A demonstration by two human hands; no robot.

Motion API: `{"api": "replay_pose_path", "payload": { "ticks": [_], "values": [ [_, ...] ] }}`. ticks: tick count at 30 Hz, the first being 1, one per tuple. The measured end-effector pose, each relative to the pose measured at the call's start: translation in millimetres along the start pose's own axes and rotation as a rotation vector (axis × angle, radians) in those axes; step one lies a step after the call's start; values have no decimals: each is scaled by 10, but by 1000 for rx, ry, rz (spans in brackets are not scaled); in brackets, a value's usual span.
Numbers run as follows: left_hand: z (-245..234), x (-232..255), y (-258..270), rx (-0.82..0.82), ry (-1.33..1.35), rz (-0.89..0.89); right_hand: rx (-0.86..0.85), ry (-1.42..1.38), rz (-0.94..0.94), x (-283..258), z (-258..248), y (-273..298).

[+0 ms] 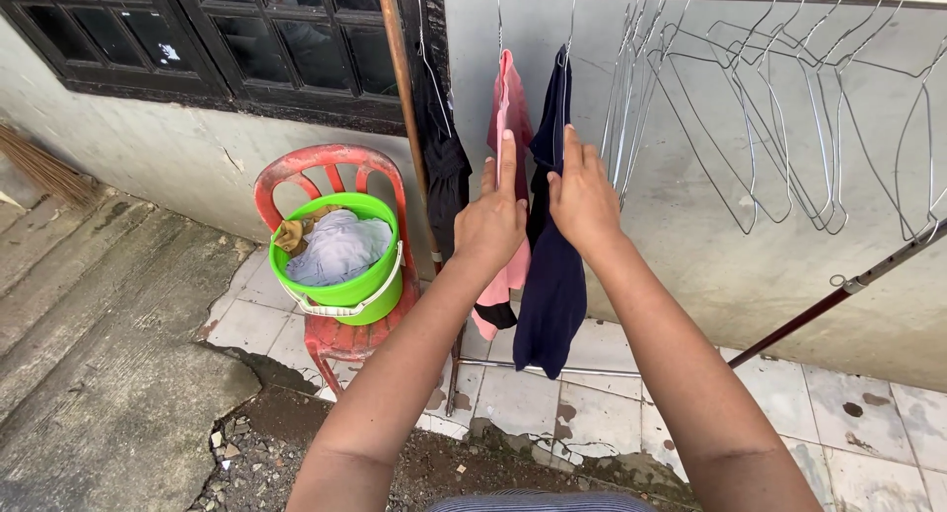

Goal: Hanging various wet garments onto hangers and placing them on a drying rack.

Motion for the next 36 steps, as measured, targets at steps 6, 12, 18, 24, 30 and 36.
{"api": "replay_pose_path", "payload": {
  "ticks": [6, 12, 18, 24, 30, 36],
  "values": [
    [-20, -29, 119, 132, -84, 52, 136, 67, -203, -351, 38, 99],
    [44, -346, 113, 327, -192, 174, 145, 106, -300, -609, 398, 67],
    [-343, -733, 178, 307, -183, 192, 202, 138, -387, -1109, 539, -44],
    [-673, -1433, 69, 366, -202, 190, 152, 117, -386, -1657, 939, -293],
    [-879, -2244, -142, 358, -206, 193, 162, 98, -358, -2098, 1558, -503],
    [-931, -2994, -389, 270, -245, 69, 124, 94, -306, -2291, 2174, -620]
  ]
}}
Point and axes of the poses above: each hand's wrist, its own y-axis away from the middle knuckle, its own z-axis out of the palm, x = y × z, the point moved 7 cm from there along -y, towards the middle knuckle, and after that the axes turned 14 degrees about -z, right-handed, at the moved point
